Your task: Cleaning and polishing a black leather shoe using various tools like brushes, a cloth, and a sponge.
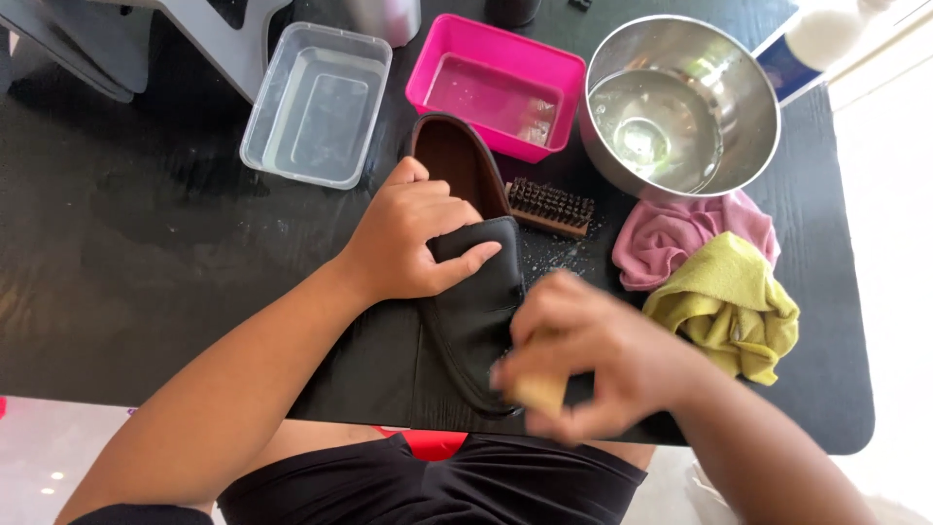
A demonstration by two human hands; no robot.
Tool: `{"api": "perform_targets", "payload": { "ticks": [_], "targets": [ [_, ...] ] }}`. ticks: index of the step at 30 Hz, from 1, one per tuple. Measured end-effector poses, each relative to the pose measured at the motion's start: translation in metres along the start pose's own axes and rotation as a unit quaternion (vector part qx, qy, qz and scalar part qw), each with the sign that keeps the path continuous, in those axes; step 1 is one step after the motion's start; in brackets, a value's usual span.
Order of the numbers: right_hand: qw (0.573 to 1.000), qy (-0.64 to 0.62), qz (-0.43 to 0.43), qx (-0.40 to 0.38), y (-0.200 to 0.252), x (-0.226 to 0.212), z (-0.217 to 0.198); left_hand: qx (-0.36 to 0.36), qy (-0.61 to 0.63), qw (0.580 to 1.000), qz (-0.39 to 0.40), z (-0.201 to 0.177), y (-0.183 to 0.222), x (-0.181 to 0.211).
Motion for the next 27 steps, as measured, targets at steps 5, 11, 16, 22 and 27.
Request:
{"api": "perform_targets", "payload": {
  "ticks": [5, 11, 16, 22, 27],
  "targets": [
    [0.972, 0.185, 0.046, 0.134, 0.005, 0.012, -0.011, 0.004, -0.003, 1.0, 0.006, 0.001, 0.0, -0.002],
    [0.991, 0.111, 0.004, 0.07, -0.007, 0.004, -0.003, -0.005, -0.008, 1.0, 0.0, 0.003, 0.0, 0.0],
    [0.989, 0.118, 0.014, 0.09, 0.005, 0.005, -0.006, -0.006, -0.009, 1.0, -0.002, 0.003, 0.0, -0.001],
    [0.982, 0.154, 0.038, 0.105, 0.008, 0.02, -0.004, -0.014, -0.005, 1.0, -0.003, 0.0, -0.001, 0.001],
    [0.994, 0.073, -0.01, 0.075, 0.0, 0.001, -0.004, -0.008, -0.004, 1.0, -0.005, 0.001, -0.001, 0.0]
  ]
}}
Point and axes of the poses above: each hand's wrist, its own y-axis away from the middle knuckle, its own z-axis out of the palm, x = y × z, the point moved 2 cm from there along -y, towards the middle knuckle, and after that the axes turned 8 degrees about z, right-handed, at the moved point
